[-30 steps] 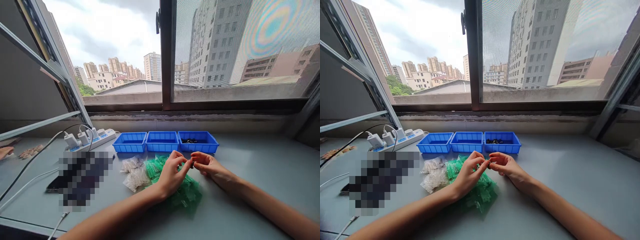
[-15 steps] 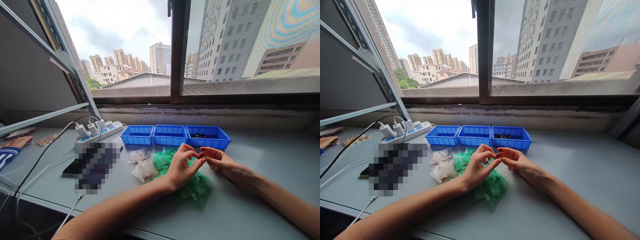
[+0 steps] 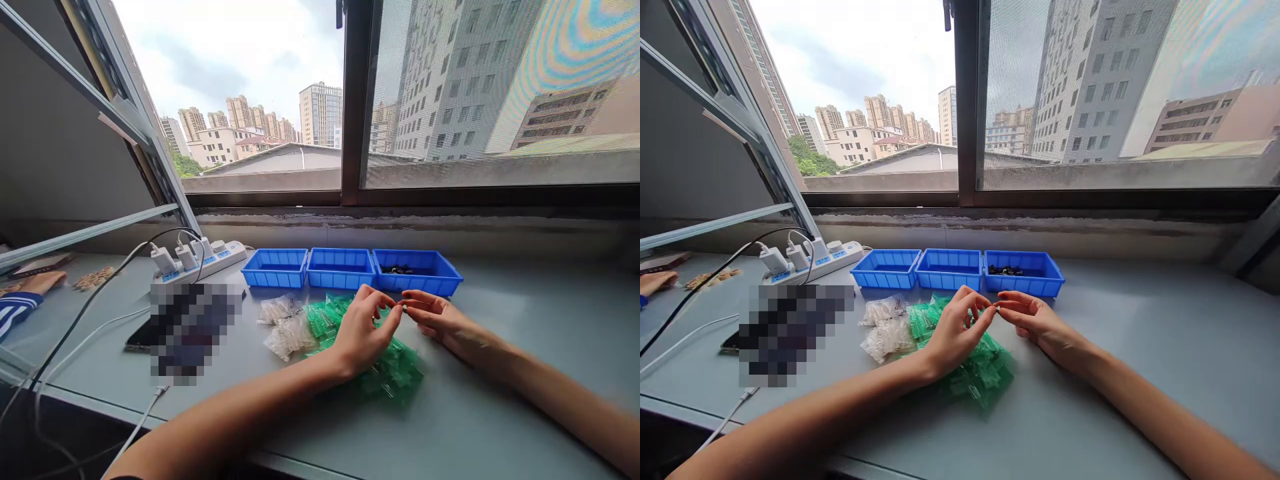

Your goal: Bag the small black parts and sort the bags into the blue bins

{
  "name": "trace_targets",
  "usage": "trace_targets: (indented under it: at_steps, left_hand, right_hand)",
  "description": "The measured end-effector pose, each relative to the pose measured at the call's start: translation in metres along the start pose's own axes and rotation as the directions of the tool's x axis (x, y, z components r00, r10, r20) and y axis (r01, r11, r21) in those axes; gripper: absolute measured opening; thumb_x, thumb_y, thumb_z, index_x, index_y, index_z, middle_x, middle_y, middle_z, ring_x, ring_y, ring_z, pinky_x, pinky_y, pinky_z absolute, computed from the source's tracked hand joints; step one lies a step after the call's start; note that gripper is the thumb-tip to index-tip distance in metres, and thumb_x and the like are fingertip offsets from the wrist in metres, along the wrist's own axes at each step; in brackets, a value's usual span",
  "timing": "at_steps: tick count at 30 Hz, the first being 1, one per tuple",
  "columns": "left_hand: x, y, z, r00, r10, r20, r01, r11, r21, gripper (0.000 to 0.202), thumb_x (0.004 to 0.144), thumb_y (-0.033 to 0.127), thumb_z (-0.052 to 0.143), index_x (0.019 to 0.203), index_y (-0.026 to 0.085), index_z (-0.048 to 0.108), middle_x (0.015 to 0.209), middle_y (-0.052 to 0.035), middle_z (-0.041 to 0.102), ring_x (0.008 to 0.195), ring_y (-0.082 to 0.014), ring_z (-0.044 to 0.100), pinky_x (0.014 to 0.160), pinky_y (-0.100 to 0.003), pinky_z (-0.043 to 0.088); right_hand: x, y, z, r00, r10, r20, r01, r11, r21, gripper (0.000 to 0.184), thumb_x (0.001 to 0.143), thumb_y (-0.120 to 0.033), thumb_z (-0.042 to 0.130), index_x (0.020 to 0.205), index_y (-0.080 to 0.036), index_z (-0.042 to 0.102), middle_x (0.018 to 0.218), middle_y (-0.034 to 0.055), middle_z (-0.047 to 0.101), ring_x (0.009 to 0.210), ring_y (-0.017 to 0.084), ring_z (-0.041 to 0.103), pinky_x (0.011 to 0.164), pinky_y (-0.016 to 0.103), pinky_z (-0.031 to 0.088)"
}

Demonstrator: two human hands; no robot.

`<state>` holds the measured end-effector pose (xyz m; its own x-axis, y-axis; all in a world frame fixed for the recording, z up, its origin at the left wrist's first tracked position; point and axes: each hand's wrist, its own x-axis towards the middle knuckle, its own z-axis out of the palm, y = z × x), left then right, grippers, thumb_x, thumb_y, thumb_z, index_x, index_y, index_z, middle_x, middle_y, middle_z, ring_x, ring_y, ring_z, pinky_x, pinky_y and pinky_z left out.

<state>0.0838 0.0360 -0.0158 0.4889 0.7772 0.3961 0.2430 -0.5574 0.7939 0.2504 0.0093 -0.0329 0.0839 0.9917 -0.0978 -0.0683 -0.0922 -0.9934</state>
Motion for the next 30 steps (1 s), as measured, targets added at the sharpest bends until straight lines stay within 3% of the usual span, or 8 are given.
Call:
trace_targets:
  at_steps: [4,10,20,26,30]
  left_hand:
    - [0.001,0.001,-0.001,0.999,-0.032,0.007,0.032,0.999,0.013,0.018,0.085,0.033,0.05,0.076,0.019,0.057,0.08,-0.0001,0.049,0.067,-0.0113,0.048,0.057,-0.023,0.04]
    - [0.0,0.002,-0.002,0.999,-0.032,0.027,0.032,0.999,0.001,0.02,0.086,0.029,0.047,0.069,0.019,0.05,0.074,0.001,0.044,0.07,-0.0124,0.047,0.059,-0.023,0.038]
    - [0.001,0.001,-0.001,0.999,-0.039,0.035,0.039,0.999,-0.006,0.021,0.086,0.032,0.044,0.069,0.02,0.049,0.076,0.0006,0.045,0.071,-0.0129,0.047,0.061,-0.025,0.038]
    - [0.002,-0.001,-0.001,0.997,-0.056,0.045,0.056,0.998,-0.002,0.025,0.086,0.034,0.042,0.068,0.02,0.05,0.077,0.0001,0.046,0.071,-0.0134,0.048,0.067,-0.027,0.041]
    - [0.002,-0.001,-0.001,0.997,-0.07,0.044,0.07,0.997,0.011,0.02,0.088,0.032,0.039,0.08,0.019,0.053,0.084,-0.0009,0.05,0.076,-0.0146,0.05,0.072,-0.029,0.043]
  right_hand:
    - [-0.002,-0.004,0.004,1.0,-0.01,0.01,0.011,0.999,-0.046,0.061,0.04,-0.06,0.081,0.086,-0.023,0.064,0.078,0.0027,0.064,0.061,0.012,0.049,0.049,0.024,0.033]
    - [0.0,0.001,0.003,0.992,0.005,0.128,-0.001,1.0,-0.029,0.052,0.047,-0.053,0.082,0.086,-0.023,0.067,0.064,-0.0028,0.059,0.049,0.006,0.035,0.043,0.022,0.024]
    - [-0.001,-0.001,0.006,0.986,-0.018,0.163,0.022,1.0,-0.022,0.043,0.052,-0.051,0.08,0.08,-0.02,0.068,0.063,-0.0038,0.055,0.051,0.005,0.033,0.043,0.02,0.023]
    - [-0.003,-0.006,0.01,0.995,0.017,0.103,-0.023,0.998,0.061,0.044,0.045,-0.05,0.083,0.071,-0.018,0.065,0.053,-0.0056,0.046,0.049,0.006,0.035,0.042,0.019,0.025]
    - [-0.002,-0.015,0.009,0.999,0.028,0.015,-0.029,0.993,0.112,0.048,0.039,-0.049,0.084,0.068,-0.019,0.062,0.049,-0.0066,0.045,0.046,0.006,0.035,0.04,0.019,0.026]
